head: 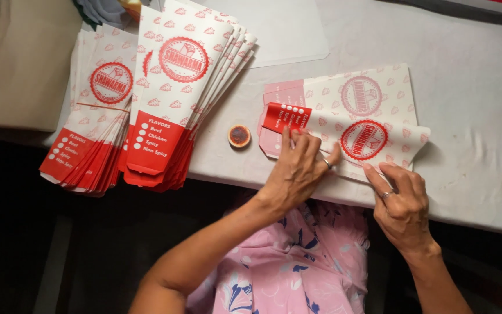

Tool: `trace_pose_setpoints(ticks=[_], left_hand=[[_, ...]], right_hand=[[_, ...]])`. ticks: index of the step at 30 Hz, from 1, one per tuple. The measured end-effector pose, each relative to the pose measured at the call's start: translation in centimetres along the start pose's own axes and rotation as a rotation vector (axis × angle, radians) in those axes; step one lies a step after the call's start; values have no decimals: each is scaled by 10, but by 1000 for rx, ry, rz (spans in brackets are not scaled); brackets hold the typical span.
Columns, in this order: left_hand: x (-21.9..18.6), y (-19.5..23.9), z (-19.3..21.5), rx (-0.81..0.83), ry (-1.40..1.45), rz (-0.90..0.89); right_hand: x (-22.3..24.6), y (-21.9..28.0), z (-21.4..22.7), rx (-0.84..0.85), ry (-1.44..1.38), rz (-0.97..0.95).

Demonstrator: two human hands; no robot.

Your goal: Manually folding paper shawarma wrappers and applying adhesive labels and stickers to secure them.

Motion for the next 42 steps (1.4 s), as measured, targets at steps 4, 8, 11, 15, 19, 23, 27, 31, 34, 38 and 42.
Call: trace_pose_setpoints(ticks=[4, 8, 11, 15, 19, 23, 27, 31, 34, 38, 42], left_hand=[[-6, 8, -6, 3, 30, 60], [-6, 12, -11, -32, 174, 66], [-2, 8, -18, -77, 294, 73], [-6, 3, -26, -93, 418, 96], [-8, 3, -29, -103, 511, 117], [-10, 8, -24, -76, 506, 125], [-10, 13, -21, 4, 330, 88], [-10, 12, -23, -23, 373, 104], [-6, 11, -19, -43, 487, 105], [-5, 12, -14, 4, 498, 122], [-4, 11, -5, 36, 88, 80]], right_hand=[[1, -22, 9, 27, -49, -26], [22, -87, 6, 22, -273, -64], [66, -150, -12, 93, -690, -103], [119, -183, -85, 229, -590, 230], [110, -191, -58, 591, -832, -306], [38, -177, -19, 331, -703, -67], [0, -153, -41, 254, -602, -4], [7, -173, -74, 198, -666, 68], [29, -201, -99, 167, -796, 165], [40, -206, -97, 156, -776, 241], [-48, -137, -60, 262, -559, 66]])
Point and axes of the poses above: each hand's wrist, its own y-axis away from the middle knuckle, its own z-axis out of the back of the hand, x = y × z, the point moved 1 cm from there along -y, towards the middle knuckle, and after that the axes turned 1 degree about z, right-handed, at the moved point
